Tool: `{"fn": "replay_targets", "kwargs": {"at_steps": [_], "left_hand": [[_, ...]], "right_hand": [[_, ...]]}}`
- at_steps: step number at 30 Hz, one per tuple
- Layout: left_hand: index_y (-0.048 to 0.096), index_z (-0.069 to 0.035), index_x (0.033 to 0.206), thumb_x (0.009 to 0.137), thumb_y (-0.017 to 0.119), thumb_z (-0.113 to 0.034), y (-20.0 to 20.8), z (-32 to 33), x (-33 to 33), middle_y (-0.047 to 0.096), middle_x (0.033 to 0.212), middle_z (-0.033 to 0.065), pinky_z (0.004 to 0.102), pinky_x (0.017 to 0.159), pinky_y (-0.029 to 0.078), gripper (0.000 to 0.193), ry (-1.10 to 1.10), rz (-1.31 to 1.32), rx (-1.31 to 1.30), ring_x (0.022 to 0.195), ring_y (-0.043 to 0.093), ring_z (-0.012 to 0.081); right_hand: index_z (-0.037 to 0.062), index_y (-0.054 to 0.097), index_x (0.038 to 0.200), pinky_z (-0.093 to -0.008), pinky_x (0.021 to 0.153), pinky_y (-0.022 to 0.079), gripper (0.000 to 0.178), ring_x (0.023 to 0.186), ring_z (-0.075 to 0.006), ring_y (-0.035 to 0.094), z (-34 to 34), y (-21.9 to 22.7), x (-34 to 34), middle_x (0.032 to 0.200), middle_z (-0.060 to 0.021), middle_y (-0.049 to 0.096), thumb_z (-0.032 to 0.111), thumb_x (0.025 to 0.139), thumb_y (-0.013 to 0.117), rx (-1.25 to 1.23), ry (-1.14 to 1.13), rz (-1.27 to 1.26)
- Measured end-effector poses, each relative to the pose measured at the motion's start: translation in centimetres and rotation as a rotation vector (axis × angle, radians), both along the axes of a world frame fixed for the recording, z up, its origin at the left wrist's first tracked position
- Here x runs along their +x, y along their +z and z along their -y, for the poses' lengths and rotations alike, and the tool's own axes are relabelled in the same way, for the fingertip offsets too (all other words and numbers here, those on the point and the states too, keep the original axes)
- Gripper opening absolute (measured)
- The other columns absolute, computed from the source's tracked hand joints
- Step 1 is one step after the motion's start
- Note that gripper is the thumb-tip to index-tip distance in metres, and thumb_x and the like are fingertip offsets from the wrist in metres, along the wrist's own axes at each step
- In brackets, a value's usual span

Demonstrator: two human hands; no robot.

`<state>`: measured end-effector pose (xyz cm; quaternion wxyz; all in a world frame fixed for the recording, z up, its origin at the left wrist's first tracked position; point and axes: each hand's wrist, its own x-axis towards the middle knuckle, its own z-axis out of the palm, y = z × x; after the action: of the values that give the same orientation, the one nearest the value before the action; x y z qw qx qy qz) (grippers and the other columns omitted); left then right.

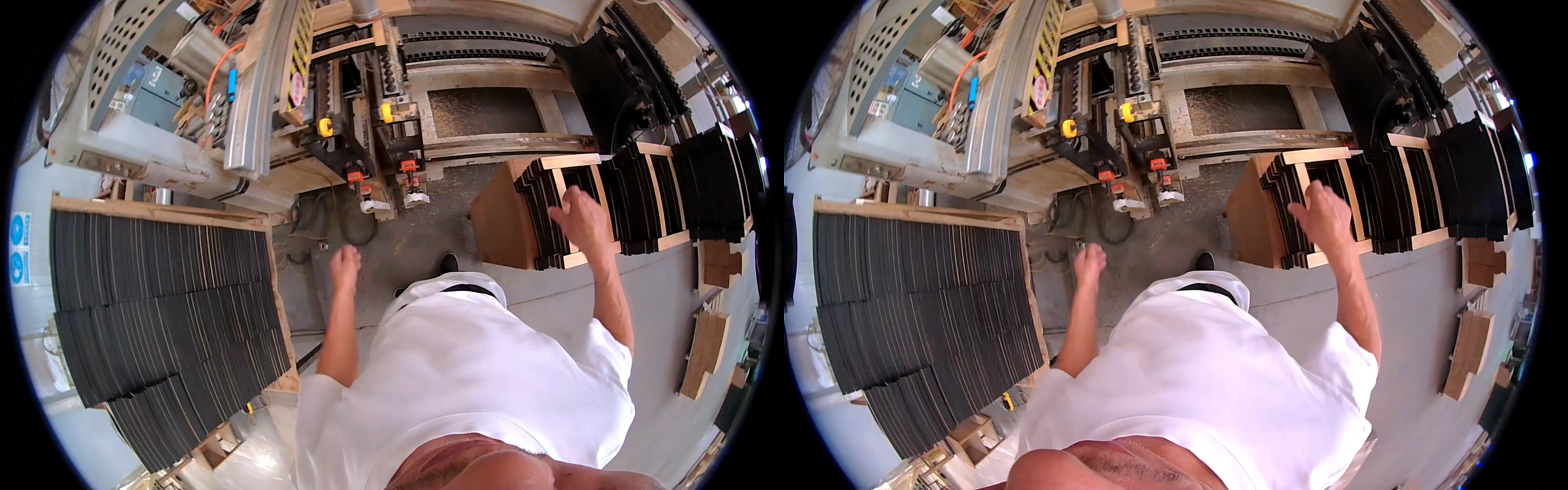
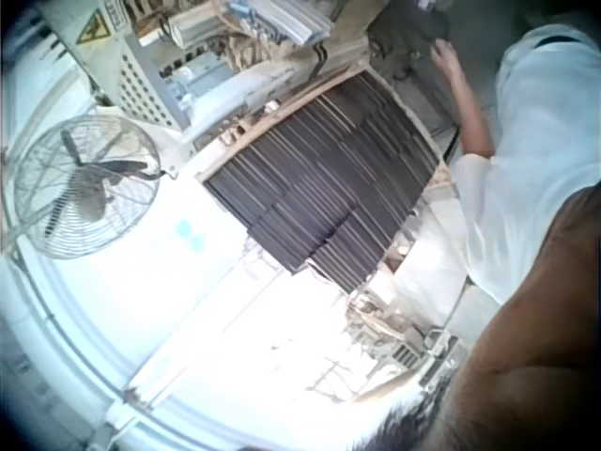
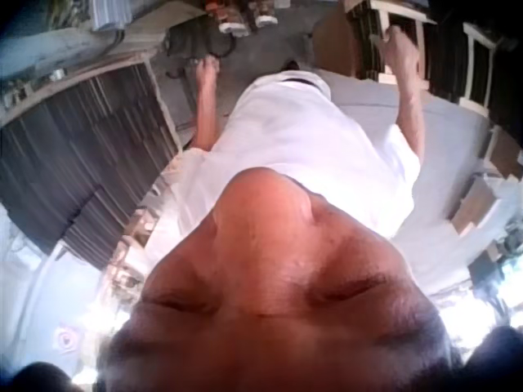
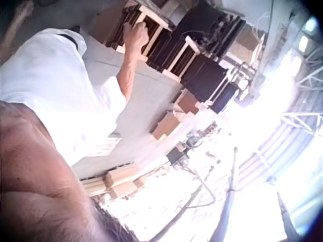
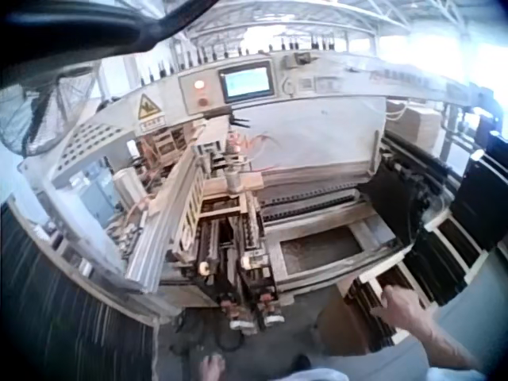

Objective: The person assembles small wooden frames by inserting thin wooden strips into a jig on a machine. They repeatedly pick up frames, insert strips, and place the completed frames onto a stack.

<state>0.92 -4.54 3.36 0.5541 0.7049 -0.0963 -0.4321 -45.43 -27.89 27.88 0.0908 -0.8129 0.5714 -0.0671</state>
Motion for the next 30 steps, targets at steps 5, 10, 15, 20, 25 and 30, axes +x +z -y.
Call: {"fn": "replay_targets", "kwargs": {"at_steps": [5, 10, 15, 20, 25, 30], "left_hand": [[0.056, -0.002, 0.12, 0.095, 0.056, -0.038, 7.6, 14.4, 0.1, 0.063, 0.116, 0.0118, 0.034, 0.082, 0.053, 0.044, -0.102, 0.112, -0.086, 0.099, 0.064, 0.0208], [0.049, 0.003, 0.128, 0.097, 0.051, -0.043, 12.1, 25.7, 1.6, 0.059, 0.122, 0.0163, 0.0363, 0.087, 0.051, 0.055, -0.146, 0.147, -0.17, 0.106, 0.062, 0.0248], [0.033, 0.008, 0.139, 0.099, 0.041, -0.046, 14.6, 35.4, 5.1, 0.047, 0.137, 0.0227, 0.0437, 0.099, 0.046, 0.067, -0.156, 0.124, -0.213, 0.122, 0.051, 0.0343], [0.023, 0.008, 0.144, 0.1, 0.041, -0.045, 15.4, 43.9, 7.4, 0.038, 0.143, 0.0249, 0.0454, 0.102, 0.043, 0.071, -0.077, -0.097, -0.294, 0.129, 0.043, 0.038], [0.011, 0.002, 0.149, 0.097, 0.049, -0.046, 14.7, 50.3, 10.4, 0.028, 0.148, 0.0271, 0.048, 0.105, 0.041, 0.08, 0.079, -0.352, -0.427, 0.132, 0.038, 0.0405], [0.017, -0.005, 0.148, 0.094, 0.054, -0.047, 12.6, 52.7, 11.4, 0.028, 0.146, 0.0289, 0.0509, 0.105, 0.041, 0.078, 0.1, -0.462, -0.431, 0.13, 0.04, 0.0413]], "right_hand": [[0.0069, 0.05, 0.098, -0.045, 0.065, 0.048, 0.035, 0.079, -0.0351, 0.063, -1.7, -2.3, -2.7, 0.086, -0.0139, 0.064, 0.017, 0.075, 0.075, 0.043, -0.115, 0.118], [0.0084, 0.053, 0.102, -0.0462, 0.066, 0.047, 0.028, 0.08, -0.0365, 0.063, -1.4, -2.5, -3.1, 0.084, -0.0157, 0.065, 0.014, 0.08, 0.068, 0.04, -0.282, 0.205], [0.0096, 0.055, 0.112, -0.043, 0.068, 0.048, 0.027, 0.08, -0.0344, 0.063, -0.7, 1.0, -3.0, 0.085, -0.014, 0.065, 0.012, 0.087, 0.063, -0.017, -0.389, 0.377], [0.0023, 0.058, 0.115, -0.0253, 0.064, 0.043, 0.028, 0.071, -0.0102, 0.048, 0.3, 4.0, -0.4, 0.078, -0.0013, 0.055, 0.006, 0.088, 0.065, -0.081, -0.426, 0.633], [0.0007, 0.06, 0.11, -0.0228, 0.06, 0.042, 0.024, 0.068, -0.0096, 0.048, 3.6, 7.2, 5.1, 0.075, -0.0036, 0.054, 0.0, 0.086, 0.065, -0.132, -0.274, 0.643], [0.004, 0.061, 0.109, -0.0296, 0.061, 0.046, 0.027, 0.068, -0.0204, 0.055, 8.5, 6.4, 10.8, 0.08, -0.0086, 0.059, 0.001, 0.083, 0.066, -0.171, -0.1, 0.565]]}}
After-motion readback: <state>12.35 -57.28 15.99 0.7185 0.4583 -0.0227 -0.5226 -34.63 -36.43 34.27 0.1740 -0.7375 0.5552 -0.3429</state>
